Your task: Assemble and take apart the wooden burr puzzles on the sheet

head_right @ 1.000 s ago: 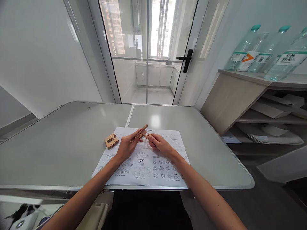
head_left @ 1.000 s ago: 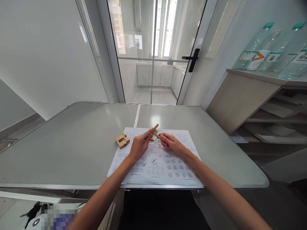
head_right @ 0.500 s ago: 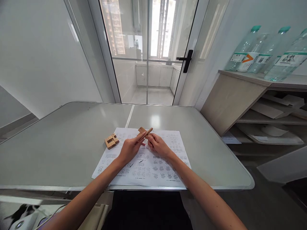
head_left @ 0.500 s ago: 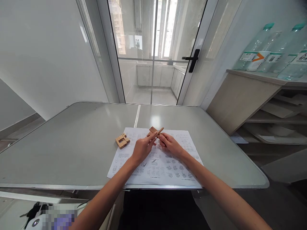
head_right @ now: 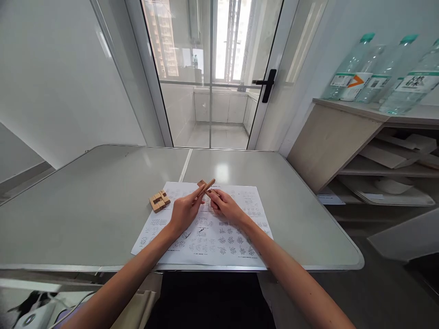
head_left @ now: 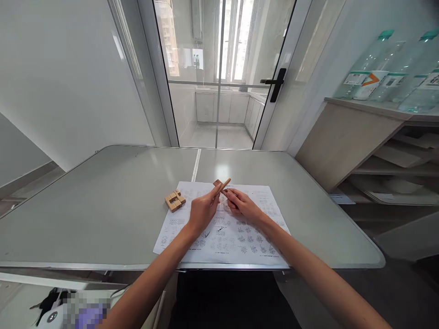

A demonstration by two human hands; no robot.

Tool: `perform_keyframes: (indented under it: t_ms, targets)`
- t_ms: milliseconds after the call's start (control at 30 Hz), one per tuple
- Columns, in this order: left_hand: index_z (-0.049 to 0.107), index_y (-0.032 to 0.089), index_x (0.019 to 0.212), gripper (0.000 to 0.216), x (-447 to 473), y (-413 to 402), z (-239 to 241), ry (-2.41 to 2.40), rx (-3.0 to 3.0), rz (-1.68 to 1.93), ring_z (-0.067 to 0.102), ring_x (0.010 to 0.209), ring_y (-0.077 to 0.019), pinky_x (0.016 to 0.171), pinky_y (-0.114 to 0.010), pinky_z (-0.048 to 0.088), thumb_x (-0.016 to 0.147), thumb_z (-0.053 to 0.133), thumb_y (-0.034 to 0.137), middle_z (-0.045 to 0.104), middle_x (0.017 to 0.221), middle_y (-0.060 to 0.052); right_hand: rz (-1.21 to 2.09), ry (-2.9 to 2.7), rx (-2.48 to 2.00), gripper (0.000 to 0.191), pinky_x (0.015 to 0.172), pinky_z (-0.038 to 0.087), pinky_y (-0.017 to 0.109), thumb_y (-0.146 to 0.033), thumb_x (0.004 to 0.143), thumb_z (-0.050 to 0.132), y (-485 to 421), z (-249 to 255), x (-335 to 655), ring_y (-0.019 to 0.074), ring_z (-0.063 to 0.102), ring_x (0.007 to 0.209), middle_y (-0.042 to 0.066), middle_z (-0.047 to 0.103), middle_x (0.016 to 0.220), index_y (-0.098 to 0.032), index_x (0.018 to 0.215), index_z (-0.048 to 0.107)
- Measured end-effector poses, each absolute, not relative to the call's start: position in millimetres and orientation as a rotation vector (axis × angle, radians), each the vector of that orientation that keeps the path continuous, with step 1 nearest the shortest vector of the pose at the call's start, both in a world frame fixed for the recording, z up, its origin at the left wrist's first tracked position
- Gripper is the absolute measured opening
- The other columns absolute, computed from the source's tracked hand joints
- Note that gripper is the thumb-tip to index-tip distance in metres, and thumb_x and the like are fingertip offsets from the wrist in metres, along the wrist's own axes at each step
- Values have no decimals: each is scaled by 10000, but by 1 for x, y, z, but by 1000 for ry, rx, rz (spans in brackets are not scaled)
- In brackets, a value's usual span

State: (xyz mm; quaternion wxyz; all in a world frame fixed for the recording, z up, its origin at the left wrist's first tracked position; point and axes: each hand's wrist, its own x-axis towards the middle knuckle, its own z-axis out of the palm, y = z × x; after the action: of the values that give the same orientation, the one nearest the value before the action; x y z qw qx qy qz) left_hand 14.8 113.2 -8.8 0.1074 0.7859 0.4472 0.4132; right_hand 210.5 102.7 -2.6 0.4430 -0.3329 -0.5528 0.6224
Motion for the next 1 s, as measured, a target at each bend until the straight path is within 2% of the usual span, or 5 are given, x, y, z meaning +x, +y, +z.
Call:
perform_keyframes:
  t_ms: [233,433,633,833,1000]
  targets:
    - [575,368,1497,434,14,114,-8,1288,2350,1177,793,815,-166,739,-247,581,1068,552,309,827,935,11,1549,-1364,-848,417,455,233,242,-634,962,638,101,-1,211,82,316,492,-74,441,671,-228,1021,561]
    - [569,360,1504,433,14,114,-9,1317,2338,1197,795,812,-168,748,-250,580,1074,541,316,822,884,13,1552,-1381,-849,415,473,247,247,-622,968,633,100,3,211,86,311,502,-74,437,671,-228,1089,586]
    - [590,378,1481,421,15,114,-9,1290,2305,1200,790,797,-173,746,-265,587,1061,573,351,826,920,11,1524,-1402,-873,424,487,268,252,-615,982,620,97,4,212,92,327,510,-71,451,670,-223,1144,604]
    - [640,337,1441,398,17,111,-5,1389,2343,1195,768,752,-175,707,-262,555,1050,572,303,829,917,-5,1505,-1432,-923,417,486,284,245,-624,985,609,93,9,213,90,368,513,-57,502,688,-225,1111,615]
    - [659,330,1421,378,18,112,-4,1405,2312,1209,761,731,-184,688,-273,551,1053,571,316,828,898,-13,1498,-1451,-905,378,483,291,247,-591,958,670,91,10,213,90,360,514,-45,523,714,-232,1057,604]
